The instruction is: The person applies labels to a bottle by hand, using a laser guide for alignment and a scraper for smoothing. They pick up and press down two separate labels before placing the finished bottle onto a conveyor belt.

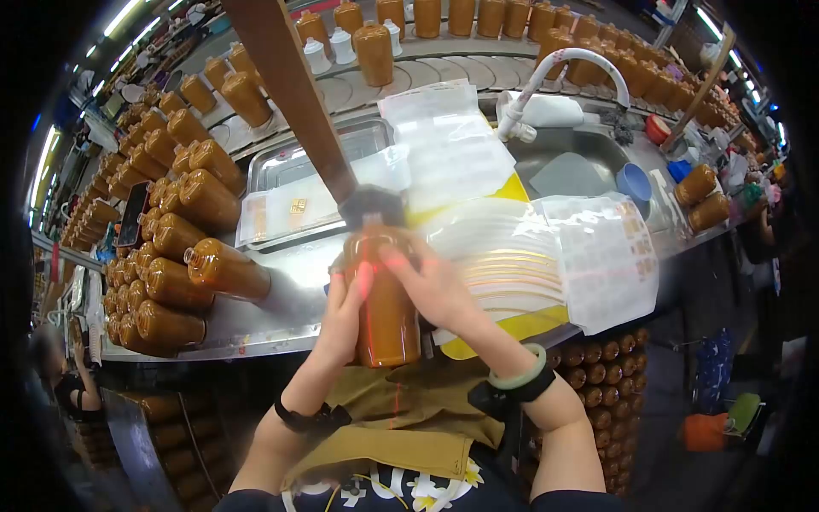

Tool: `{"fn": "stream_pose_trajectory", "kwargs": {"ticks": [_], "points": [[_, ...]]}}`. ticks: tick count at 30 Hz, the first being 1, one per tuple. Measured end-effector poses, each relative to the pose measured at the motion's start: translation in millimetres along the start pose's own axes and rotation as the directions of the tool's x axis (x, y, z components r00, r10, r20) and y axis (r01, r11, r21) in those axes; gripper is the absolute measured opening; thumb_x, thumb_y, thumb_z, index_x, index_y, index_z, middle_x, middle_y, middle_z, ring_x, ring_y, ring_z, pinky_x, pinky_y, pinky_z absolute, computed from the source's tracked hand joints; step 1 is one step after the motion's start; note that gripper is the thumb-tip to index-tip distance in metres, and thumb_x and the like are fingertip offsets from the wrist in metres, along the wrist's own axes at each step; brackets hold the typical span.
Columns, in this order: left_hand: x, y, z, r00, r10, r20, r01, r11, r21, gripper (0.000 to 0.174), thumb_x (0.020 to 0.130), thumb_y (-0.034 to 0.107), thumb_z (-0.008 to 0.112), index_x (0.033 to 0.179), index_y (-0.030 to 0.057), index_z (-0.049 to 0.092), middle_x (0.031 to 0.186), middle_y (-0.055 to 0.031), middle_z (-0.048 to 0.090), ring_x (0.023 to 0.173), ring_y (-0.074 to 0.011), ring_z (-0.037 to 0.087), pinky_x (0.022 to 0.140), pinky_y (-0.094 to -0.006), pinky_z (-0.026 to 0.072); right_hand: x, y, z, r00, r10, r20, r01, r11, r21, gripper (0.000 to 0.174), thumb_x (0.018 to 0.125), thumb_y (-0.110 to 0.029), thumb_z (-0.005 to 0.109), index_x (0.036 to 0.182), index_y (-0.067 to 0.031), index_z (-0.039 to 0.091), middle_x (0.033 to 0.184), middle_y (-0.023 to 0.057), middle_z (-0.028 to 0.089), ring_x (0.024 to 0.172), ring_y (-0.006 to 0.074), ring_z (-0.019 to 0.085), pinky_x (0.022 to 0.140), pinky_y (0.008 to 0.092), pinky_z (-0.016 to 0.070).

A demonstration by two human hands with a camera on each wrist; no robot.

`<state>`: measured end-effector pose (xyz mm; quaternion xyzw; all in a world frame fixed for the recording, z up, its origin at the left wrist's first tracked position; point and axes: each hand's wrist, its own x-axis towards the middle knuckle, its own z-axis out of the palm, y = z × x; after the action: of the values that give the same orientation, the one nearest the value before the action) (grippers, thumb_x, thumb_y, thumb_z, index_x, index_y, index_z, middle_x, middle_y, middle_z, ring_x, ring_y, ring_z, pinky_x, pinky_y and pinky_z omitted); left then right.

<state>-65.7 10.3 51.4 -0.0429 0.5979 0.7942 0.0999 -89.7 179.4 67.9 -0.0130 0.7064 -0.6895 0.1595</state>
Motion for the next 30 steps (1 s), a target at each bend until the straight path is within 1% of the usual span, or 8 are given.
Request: {"fn": "stream_pose_trajectory", "kwargs": {"ticks": [4,9,10,12,17,19,25,30], "points": [[9.9,12.3,5.5,0.998,-0.021,-0.058,0.017,0.998,-0.066,0.058,0.108,0.034,0.059,0.146,-0.0028,0.033,0.132,-0.0153,0.057,0.116,-0.0173,0.061,0.094,-0.0295,0.0544,24.2,-3.4,1.2,0.999,-0.017,-0.043,0.014,0.998,-0.068,0.059,0.105,-0.047,0.055,0.146,-0.0047,0.055,0.140,0.0190,0.064,0.130,0.0289,0.060,0.109,0.0361,0.0448],[33.8,-18.4,-16.1,0.956,0.292,0.009,-0.273,0.883,0.382,0.052,0.109,0.027,0.053,0.144,-0.0081,0.037,0.131,-0.0188,0.059,0.116,-0.0215,0.062,0.098,-0.0335,0.0514,31.4,-5.6,-27.2,1.000,-0.030,0.007,0.031,0.936,-0.352,0.056,0.104,-0.046,0.058,0.135,-0.0003,0.065,0.128,0.0193,0.070,0.121,0.0274,0.065,0.105,0.0368,0.0482],[37.8,-26.7,-21.3,0.926,0.377,0.036,-0.332,0.761,0.558,0.049,0.109,0.025,0.052,0.143,-0.0092,0.041,0.132,-0.0202,0.059,0.118,-0.0229,0.061,0.100,-0.0350,0.0504,38.2,0.4,-43.7,1.000,0.001,-0.004,-0.002,0.925,-0.381,0.055,0.104,-0.047,0.058,0.132,-0.0010,0.067,0.118,0.0128,0.072,0.104,0.0194,0.064,0.090,0.0318,0.0503],[32.7,-10.9,-12.3,0.970,0.241,-0.028,-0.223,0.931,0.288,0.052,0.107,0.022,0.055,0.145,-0.0114,0.043,0.138,-0.0241,0.057,0.128,-0.0282,0.057,0.108,-0.0377,0.0447,49.5,15.2,-76.2,0.999,0.003,-0.045,-0.025,0.871,-0.491,0.052,0.104,-0.047,0.059,0.128,-0.0020,0.068,0.108,0.0061,0.073,0.078,0.0101,0.060,0.070,0.0263,0.0510],[34.2,-19.6,-3.6,0.934,0.351,-0.064,-0.296,0.864,0.408,0.057,0.106,0.022,0.055,0.149,-0.0129,0.040,0.137,-0.0259,0.058,0.130,-0.0298,0.056,0.111,-0.0381,0.0425,24.4,13.3,-36.8,0.958,0.285,0.021,-0.280,0.951,-0.130,0.058,0.099,-0.042,0.067,0.136,0.0029,0.062,0.105,0.0132,0.075,0.076,0.0145,0.066,0.071,0.0283,0.0521],[26.4,-20.8,-4.0,0.898,0.440,-0.029,-0.372,0.791,0.486,0.056,0.106,0.020,0.054,0.148,-0.0142,0.039,0.137,-0.0268,0.058,0.127,-0.0302,0.057,0.110,-0.0390,0.0429,12.1,23.5,-13.1,0.945,-0.320,-0.063,0.255,0.844,-0.472,0.067,0.096,-0.039,0.072,0.141,0.0072,0.056,0.095,0.0151,0.073,0.074,0.0147,0.063,0.071,0.0301,0.0524],[17.7,-22.0,-1.3,0.894,0.444,-0.057,-0.380,0.820,0.428,0.053,0.107,0.020,0.053,0.145,-0.0153,0.041,0.133,-0.0266,0.059,0.121,-0.0293,0.059,0.104,-0.0387,0.0450,-5.1,-5.0,-2.8,0.983,-0.165,-0.079,0.121,0.909,-0.398,0.075,0.094,-0.038,0.075,0.149,0.0079,0.049,0.087,0.0118,0.067,0.075,0.0148,0.056,0.073,0.0321,0.0513],[12.1,-13.7,3.0,0.899,0.430,-0.090,-0.353,0.829,0.434,0.029,0.108,0.018,0.050,0.117,-0.0096,0.056,0.111,-0.0201,0.063,0.100,-0.0257,0.060,0.088,-0.0399,0.0476,-0.1,-8.6,-3.0,0.978,-0.190,-0.079,0.148,0.917,-0.370,0.074,0.091,-0.036,0.079,0.147,0.0065,0.053,0.088,0.0093,0.067,0.073,0.0102,0.054,0.070,0.0296,0.0507]]}}
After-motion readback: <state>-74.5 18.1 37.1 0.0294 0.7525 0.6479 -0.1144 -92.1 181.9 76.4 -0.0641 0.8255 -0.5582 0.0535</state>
